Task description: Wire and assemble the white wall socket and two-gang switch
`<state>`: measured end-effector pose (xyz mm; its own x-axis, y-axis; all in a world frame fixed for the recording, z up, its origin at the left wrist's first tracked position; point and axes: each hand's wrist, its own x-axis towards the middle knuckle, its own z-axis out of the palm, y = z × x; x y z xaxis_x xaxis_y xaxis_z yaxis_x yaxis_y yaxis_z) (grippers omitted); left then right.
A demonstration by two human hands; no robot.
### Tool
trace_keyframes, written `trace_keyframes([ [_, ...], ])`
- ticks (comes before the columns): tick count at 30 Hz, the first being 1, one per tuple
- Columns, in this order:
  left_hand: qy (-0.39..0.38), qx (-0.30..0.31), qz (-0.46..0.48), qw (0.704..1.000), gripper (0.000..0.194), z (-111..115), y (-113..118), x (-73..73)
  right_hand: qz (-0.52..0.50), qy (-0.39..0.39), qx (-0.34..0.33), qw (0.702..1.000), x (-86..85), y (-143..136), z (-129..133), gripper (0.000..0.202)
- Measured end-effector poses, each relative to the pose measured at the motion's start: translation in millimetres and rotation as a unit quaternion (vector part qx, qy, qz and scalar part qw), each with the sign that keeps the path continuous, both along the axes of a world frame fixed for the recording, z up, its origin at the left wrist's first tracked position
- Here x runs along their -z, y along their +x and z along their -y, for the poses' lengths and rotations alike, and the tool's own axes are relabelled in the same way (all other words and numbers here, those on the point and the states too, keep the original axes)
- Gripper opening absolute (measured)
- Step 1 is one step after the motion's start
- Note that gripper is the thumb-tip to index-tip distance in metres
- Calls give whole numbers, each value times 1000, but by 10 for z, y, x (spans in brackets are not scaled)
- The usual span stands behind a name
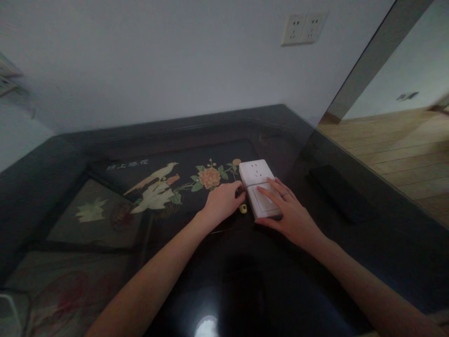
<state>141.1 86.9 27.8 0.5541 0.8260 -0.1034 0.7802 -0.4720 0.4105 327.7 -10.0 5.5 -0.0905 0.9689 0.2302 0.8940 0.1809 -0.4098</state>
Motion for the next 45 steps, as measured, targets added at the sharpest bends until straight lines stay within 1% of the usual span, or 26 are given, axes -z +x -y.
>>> trace_keyframes([
  [3, 8, 12, 3, 1000, 18, 40, -23, -1, -6, -7, 2, 1000, -10, 2, -3, 71],
  [11, 23, 4, 12, 1000, 26, 104, -38, 17, -51, -12, -2, 999, -22, -8, 18, 73],
  [14, 30, -2, 27, 999, 27, 107, -56, 9, -103, -3, 9, 995, -8, 38, -8, 75],
  [17, 50, -13, 55, 997, 31, 133, -104, 20, -188, 10, 34, 982, 36, 137, -76, 76],
  [20, 66, -8, 92, 994, 40, 184, -174, 74, -262, -1, 47, 964, 97, 227, -146, 75],
  [22, 65, 14, 111, 992, 48, 226, -212, 129, -303, -17, 46, 952, 129, 250, -178, 72],
  [24, 58, 43, 119, 990, 60, 265, -228, 189, -334, -29, 42, 941, 146, 244, -200, 68],
  [28, 38, 86, 108, 990, 88, 305, -189, 290, -366, -41, 40, 929, 154, 213, -229, 70],
  [31, 32, 98, 94, 990, 96, 307, -140, 327, -378, -47, 45, 924, 165, 214, -238, 71],
  [35, 35, 116, 79, 989, 99, 309, -105, 330, -383, -60, 57, 920, 189, 228, -233, 74],
  [41, 52, 128, 71, 988, 93, 322, -95, 350, -381, -72, 65, 920, 193, 224, -227, 73],
  [45, 63, 128, 73, 987, 92, 324, -90, 386, -378, -72, 65, 921, 184, 230, -225, 75],
])
